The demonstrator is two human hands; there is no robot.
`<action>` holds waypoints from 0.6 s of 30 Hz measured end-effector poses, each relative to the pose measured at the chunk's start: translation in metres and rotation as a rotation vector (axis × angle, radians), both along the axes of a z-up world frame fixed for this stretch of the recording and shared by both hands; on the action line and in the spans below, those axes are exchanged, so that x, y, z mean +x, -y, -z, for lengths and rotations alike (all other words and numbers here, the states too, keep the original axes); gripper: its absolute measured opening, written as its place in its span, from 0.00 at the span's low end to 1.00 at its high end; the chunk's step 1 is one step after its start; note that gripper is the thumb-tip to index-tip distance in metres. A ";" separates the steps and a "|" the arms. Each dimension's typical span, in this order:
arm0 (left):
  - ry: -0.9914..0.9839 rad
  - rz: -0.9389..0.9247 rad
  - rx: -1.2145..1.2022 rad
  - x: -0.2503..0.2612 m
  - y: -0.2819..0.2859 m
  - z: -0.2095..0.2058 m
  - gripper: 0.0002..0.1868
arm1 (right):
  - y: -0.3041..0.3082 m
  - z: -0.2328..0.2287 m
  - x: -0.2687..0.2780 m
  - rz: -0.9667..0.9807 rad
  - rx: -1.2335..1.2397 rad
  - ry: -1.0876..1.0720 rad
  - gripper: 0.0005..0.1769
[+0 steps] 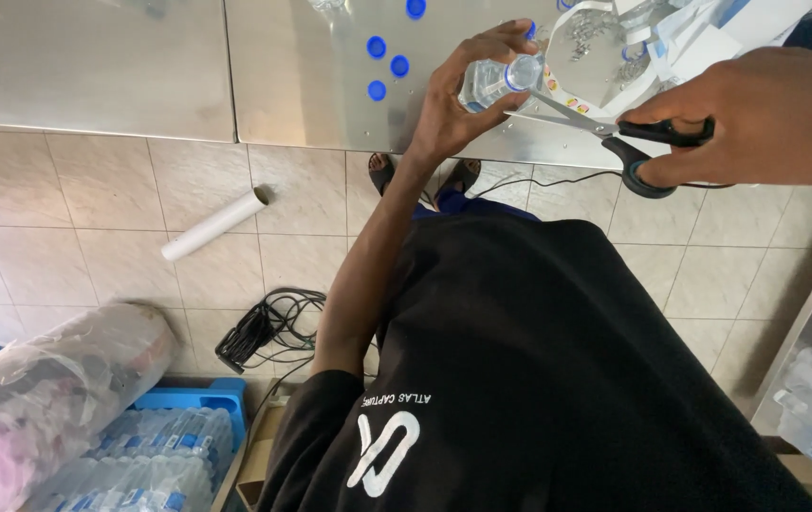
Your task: Manually applying labels and heat-shrink seals to plastic water bottles at a production workstation.
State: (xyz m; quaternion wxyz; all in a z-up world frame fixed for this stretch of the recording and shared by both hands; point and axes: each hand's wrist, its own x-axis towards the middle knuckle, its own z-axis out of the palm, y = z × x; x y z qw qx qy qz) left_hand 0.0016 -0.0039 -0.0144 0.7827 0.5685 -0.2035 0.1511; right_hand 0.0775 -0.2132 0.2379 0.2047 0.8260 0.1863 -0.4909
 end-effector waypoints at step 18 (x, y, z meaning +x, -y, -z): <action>-0.046 0.037 -0.004 -0.003 -0.008 -0.009 0.21 | 0.021 0.052 0.049 0.296 0.162 -0.280 0.38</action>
